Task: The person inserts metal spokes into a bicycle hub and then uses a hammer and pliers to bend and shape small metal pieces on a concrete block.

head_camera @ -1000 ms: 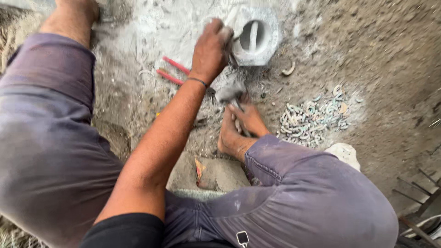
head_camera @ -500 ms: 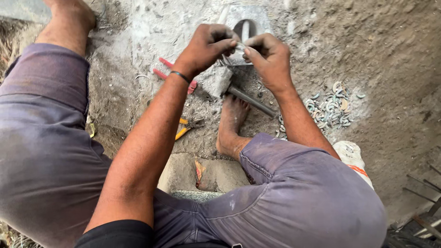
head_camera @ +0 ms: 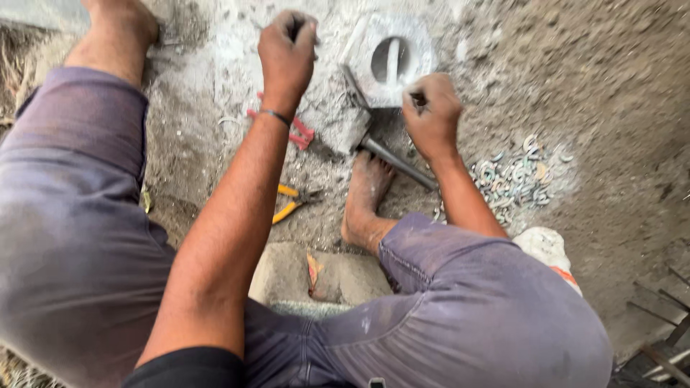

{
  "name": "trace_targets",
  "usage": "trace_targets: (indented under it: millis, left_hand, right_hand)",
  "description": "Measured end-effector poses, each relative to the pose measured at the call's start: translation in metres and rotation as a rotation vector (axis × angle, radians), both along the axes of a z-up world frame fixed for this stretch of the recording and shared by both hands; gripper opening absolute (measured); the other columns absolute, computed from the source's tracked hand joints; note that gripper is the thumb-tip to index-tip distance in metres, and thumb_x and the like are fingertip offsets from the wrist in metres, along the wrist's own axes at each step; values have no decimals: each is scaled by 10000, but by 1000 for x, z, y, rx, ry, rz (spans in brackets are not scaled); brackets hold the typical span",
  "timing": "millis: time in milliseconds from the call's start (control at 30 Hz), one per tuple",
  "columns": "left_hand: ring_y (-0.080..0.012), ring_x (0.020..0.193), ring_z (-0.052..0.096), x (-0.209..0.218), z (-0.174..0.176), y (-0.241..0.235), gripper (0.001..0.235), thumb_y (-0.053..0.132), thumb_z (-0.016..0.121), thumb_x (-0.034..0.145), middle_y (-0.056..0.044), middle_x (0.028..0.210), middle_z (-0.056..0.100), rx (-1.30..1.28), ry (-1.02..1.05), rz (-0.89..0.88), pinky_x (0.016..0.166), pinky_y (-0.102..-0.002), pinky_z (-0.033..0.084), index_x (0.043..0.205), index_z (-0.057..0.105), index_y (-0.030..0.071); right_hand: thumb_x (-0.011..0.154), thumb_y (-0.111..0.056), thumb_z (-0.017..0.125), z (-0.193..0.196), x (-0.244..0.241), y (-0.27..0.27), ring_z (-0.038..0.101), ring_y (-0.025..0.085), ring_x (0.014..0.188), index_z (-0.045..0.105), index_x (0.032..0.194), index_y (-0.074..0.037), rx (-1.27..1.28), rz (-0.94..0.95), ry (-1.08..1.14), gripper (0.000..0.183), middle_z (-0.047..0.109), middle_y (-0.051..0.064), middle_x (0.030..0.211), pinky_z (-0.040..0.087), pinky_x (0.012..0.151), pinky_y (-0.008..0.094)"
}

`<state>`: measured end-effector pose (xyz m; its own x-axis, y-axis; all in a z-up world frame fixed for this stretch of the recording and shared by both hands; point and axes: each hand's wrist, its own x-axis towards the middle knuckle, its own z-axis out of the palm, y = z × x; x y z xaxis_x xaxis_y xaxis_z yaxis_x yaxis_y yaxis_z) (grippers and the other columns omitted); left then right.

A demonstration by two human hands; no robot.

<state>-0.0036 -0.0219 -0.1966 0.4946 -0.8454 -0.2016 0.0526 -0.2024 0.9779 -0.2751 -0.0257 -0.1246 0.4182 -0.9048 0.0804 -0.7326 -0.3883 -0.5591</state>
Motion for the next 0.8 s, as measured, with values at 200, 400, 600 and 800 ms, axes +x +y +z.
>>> trace_targets:
  millis: [200, 400, 600, 800]
  left_hand:
    - [-145, 678, 697, -17, 5, 6, 87, 91, 681, 931, -80, 745, 729, -60, -211, -83, 638, -311, 554, 911, 716, 14]
    - [-275, 733, 735, -26, 5, 15, 128, 147, 696, 920, -158, 815, 737, -32, -315, -135, 681, -372, 565, 928, 720, 22]
    - [-311, 736, 731, -33, 22, 1, 136, 157, 690, 911, -177, 824, 731, -4, -322, -178, 678, -396, 554, 914, 716, 24]
    - [-311, 732, 739, -45, 36, 7, 130, 146, 680, 908, -171, 813, 726, -24, -255, -220, 684, -379, 563, 922, 703, 19]
  right_hand:
    - [915, -56, 836, 11, -9, -1, 645, 214, 825, 599, 905, -62, -33, 17, 115, 237, 640, 89, 913, 544, 714, 369]
    - [948, -43, 784, 8, -15, 6, 651, 238, 843, 627, 1010, -45, -8, 3, 11, 169, 635, 107, 952, 559, 716, 377]
    - [911, -69, 768, 9, -12, -14, 650, 280, 833, 609, 988, -59, -188, 94, 97, 178, 616, 112, 930, 556, 729, 395]
    - [986, -80, 722, 7, -15, 3, 634, 241, 790, 606, 1026, -46, 19, -36, 32, 127, 592, 99, 904, 547, 682, 374]
